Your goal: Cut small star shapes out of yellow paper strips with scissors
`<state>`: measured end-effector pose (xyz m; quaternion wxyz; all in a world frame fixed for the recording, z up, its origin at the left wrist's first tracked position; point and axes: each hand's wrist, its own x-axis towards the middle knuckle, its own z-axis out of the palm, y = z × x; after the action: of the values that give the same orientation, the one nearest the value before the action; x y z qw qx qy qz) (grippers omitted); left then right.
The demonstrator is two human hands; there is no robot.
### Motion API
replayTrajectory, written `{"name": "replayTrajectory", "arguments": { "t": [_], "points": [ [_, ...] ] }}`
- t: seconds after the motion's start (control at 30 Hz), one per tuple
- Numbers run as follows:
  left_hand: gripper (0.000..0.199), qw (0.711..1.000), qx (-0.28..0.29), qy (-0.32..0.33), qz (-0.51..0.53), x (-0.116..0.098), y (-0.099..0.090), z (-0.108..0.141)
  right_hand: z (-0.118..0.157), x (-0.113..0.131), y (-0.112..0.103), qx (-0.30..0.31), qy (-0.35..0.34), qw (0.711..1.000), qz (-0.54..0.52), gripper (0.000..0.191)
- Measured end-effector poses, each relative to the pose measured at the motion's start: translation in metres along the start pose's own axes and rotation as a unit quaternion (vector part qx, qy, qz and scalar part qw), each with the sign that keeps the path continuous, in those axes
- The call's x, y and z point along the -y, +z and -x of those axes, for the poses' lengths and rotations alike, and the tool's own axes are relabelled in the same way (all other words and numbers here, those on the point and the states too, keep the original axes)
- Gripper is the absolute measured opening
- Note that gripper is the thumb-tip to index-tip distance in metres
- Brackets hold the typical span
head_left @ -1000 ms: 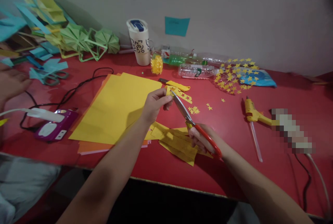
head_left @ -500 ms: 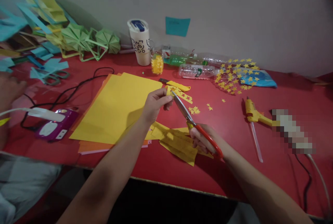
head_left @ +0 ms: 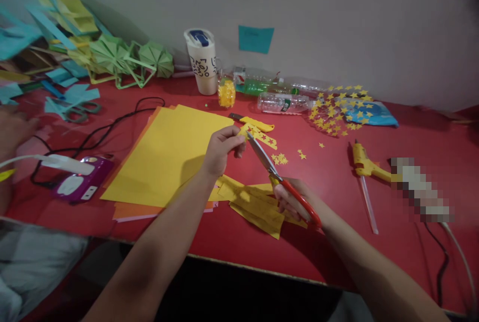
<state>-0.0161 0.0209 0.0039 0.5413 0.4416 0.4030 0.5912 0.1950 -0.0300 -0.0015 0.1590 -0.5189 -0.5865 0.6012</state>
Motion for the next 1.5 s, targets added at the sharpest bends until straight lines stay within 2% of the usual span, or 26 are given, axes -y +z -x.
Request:
{"name": "replayTrajectory", "arguments": {
  "t": [0.27,0.5,0.77,1.17,1.5],
  "points": [
    [0.019,0.999,-0.031,0.002,0.009,0.002,0.0,-0.001,0.0,-0.001,0.001,0.004,-0.008,1.0,0.002,0.064],
    [0.021,1.0,0.01,-0.008,0.0,0.001,0.001,-0.001,-0.001,-0.001,0.002,0.005,-0.018,1.0,-0.01,0.064],
    [0.022,1.0,-0.013,-0.003,0.027,0.003,0.0,-0.002,0.001,0.004,0.001,-0.001,-0.001,1.0,0.007,0.062],
    [0.017,1.0,-0.002,0.017,0.024,0.004,-0.003,-0.002,-0.002,-0.002,-0.002,0.016,0.003,1.0,0.016,0.072],
    [0.016,1.0,-0.012,0.01,0.013,0.003,-0.002,-0.002,-0.005,-0.011,-0.004,0.029,-0.005,0.999,0.012,0.062]
  ]
}}
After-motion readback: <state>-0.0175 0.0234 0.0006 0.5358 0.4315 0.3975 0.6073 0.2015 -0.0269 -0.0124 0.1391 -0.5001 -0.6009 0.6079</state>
